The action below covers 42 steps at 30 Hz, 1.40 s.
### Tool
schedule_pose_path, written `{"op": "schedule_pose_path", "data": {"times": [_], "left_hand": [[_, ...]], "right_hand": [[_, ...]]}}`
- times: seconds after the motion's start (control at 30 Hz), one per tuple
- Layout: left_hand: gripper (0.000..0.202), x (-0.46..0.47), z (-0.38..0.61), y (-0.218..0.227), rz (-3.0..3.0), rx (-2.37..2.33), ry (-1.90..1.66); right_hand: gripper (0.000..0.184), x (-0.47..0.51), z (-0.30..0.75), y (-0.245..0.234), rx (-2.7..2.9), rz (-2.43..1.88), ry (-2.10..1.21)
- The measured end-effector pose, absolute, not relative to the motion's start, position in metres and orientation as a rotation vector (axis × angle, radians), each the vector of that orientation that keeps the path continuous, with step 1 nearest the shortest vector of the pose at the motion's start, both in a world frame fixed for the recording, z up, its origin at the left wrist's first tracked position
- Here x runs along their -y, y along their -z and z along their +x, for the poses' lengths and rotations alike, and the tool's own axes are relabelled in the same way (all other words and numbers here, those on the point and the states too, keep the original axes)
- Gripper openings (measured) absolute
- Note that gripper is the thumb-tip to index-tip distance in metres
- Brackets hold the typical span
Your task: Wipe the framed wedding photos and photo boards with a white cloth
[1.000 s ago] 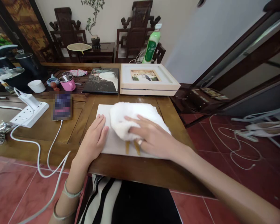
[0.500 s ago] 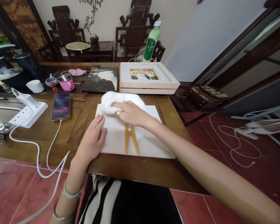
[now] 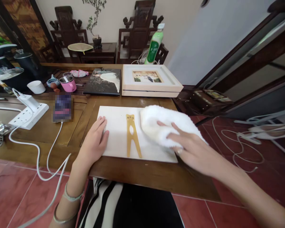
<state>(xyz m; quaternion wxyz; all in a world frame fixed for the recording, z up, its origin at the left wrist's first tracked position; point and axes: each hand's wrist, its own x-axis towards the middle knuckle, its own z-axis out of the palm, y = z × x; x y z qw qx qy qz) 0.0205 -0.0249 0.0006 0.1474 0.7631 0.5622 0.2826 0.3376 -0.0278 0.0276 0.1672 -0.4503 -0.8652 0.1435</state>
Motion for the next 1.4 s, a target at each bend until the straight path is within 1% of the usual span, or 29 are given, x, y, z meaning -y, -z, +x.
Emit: {"op": "schedule_pose_path", "data": {"times": [0.03,0.13,0.23,0.33,0.57,0.7,0.83,1.0,1.17,1.27,1.4], "left_hand": [[0.049,0.025,0.021,-0.001,2.198,-1.621,-0.815],[0.049,0.025,0.021,-0.001,2.207,-1.625,-0.816],[0.049,0.025,0.021,-0.002,2.211,-1.625,-0.805],[0.049,0.025,0.021,-0.001,2.209,-1.625,-0.802],[0.047,0.024,0.018,0.001,2.188,-1.611,-0.815],[0.046,0.025,0.018,0.001,2.176,-1.6,-0.839],[0.046,0.025,0.019,-0.001,2.172,-1.601,-0.834],[0.048,0.025,0.02,-0.002,2.18,-1.612,-0.816],[0.048,0.025,0.021,-0.001,2.193,-1.613,-0.819],[0.047,0.025,0.022,-0.002,2.194,-1.613,-0.817],[0.047,0.026,0.022,-0.003,2.187,-1.618,-0.811]], "right_hand": [[0.02,0.045,0.337,-0.029,2.51,-1.223,-0.4],[0.017,0.085,0.334,-0.037,2.656,-1.032,-0.424],[0.018,0.093,0.333,-0.042,2.7,-0.967,-0.409],[0.02,0.064,0.331,-0.036,2.665,-1.001,-0.383],[0.019,-0.055,0.318,-0.019,2.465,-1.204,-0.345],[0.019,-0.078,0.312,-0.023,2.438,-1.261,-0.347],[0.02,-0.044,0.311,-0.025,2.46,-1.199,-0.306],[0.016,0.043,0.32,-0.025,2.553,-0.912,-0.271],[0.019,0.11,0.327,-0.026,2.623,-0.816,-0.346],[0.02,0.114,0.329,-0.025,2.613,-0.786,-0.366],[0.02,0.08,0.329,-0.024,2.599,-0.793,-0.39]]}}
